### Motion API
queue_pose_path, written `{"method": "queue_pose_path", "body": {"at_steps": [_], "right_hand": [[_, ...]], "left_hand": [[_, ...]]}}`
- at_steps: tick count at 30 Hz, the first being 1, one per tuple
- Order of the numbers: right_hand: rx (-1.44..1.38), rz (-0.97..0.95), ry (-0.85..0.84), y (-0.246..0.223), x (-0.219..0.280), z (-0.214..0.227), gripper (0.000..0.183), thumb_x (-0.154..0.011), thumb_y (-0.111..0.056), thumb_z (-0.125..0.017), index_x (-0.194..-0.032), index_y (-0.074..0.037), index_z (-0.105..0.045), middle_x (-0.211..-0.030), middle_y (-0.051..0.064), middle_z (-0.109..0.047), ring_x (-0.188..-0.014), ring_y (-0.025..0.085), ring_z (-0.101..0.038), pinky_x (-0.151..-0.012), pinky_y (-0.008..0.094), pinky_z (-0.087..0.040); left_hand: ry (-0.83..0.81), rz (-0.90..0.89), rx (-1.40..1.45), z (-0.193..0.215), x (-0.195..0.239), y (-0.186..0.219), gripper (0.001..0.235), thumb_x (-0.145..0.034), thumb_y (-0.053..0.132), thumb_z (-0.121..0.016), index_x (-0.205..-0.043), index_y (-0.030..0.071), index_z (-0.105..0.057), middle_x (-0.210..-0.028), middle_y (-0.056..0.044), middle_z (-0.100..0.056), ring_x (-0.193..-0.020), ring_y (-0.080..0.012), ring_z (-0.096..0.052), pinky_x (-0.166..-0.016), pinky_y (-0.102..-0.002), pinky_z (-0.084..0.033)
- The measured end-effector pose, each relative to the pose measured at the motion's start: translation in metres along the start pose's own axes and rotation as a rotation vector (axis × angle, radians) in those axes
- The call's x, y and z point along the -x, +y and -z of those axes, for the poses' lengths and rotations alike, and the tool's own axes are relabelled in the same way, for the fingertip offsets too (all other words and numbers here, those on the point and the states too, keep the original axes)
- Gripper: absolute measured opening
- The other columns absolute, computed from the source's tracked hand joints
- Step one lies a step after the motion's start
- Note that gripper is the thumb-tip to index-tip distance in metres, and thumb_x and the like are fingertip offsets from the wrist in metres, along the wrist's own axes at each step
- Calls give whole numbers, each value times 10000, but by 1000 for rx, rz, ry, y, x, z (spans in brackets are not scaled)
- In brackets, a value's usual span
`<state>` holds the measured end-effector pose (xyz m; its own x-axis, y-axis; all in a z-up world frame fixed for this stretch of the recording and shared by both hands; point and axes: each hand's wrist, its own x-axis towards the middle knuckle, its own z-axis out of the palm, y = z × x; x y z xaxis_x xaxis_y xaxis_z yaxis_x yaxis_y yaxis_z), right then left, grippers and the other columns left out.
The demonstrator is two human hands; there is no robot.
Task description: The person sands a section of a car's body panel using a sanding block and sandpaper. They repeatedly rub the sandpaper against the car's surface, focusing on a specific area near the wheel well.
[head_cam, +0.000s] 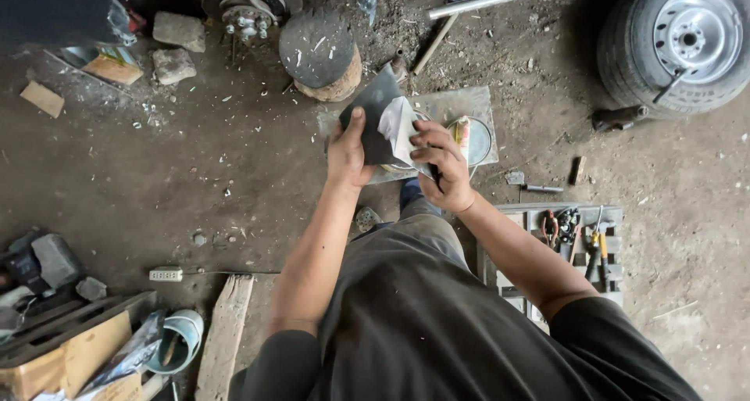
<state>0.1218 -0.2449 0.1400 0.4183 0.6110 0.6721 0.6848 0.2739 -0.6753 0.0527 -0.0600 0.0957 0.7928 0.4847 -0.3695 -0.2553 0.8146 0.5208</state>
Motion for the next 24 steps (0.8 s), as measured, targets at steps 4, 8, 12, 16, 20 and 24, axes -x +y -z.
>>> {"method": "queue_pose_path", "body": {"at_steps": [4,8,12,16,20,24], "right_hand": [[31,-55,35,2,6,-8,404,-776,124,-584,-1147,-33,-613,-1280,158,-594,-1375,424,-543,-1188,529,-439],[56,-114,67,6,6,-8,407,-766,136,-602,-1137,-32,-592,-1303,164,-599,-1373,413,-565,-1198,524,-450],[52,-108,34,4,-4,2,457,-718,120,-626,-1148,-31,-595,-1300,174,-592,-1341,416,-567,-1192,540,-435],[104,-77,17,8,-12,9,475,-697,131,-615,-1145,-27,-628,-1261,168,-619,-1315,415,-582,-1176,545,-443],[134,-60,15,11,-13,15,425,-737,151,-629,-1122,-28,-649,-1241,162,-646,-1307,410,-596,-1163,548,-456],[249,-50,49,19,-10,20,264,-916,119,-749,-1089,-51,-645,-1242,130,-682,-1322,386,-633,-1141,503,-518]], "left_hand": [[-66,-56,-18,-4,8,5,399,-999,244,-707,-1284,-15,-602,-1201,-145,-701,-1058,-284,-704,-911,-454,-598],[-93,-109,-16,0,10,6,348,-1006,237,-700,-1262,17,-613,-1201,-117,-705,-1067,-256,-702,-913,-432,-589],[-70,-73,-14,-2,10,6,325,-1001,224,-686,-1254,27,-627,-1191,-106,-712,-1065,-251,-706,-912,-420,-590],[-156,-57,15,-8,12,11,322,-1030,223,-690,-1257,0,-638,-1199,-125,-710,-1081,-267,-701,-932,-422,-582],[-160,-25,41,-10,9,13,326,-1007,217,-689,-1254,11,-641,-1204,-114,-716,-1100,-264,-698,-959,-418,-572],[-178,-12,71,7,-4,5,305,-1013,212,-700,-1238,12,-646,-1194,-102,-719,-1091,-244,-694,-967,-401,-561]]}}
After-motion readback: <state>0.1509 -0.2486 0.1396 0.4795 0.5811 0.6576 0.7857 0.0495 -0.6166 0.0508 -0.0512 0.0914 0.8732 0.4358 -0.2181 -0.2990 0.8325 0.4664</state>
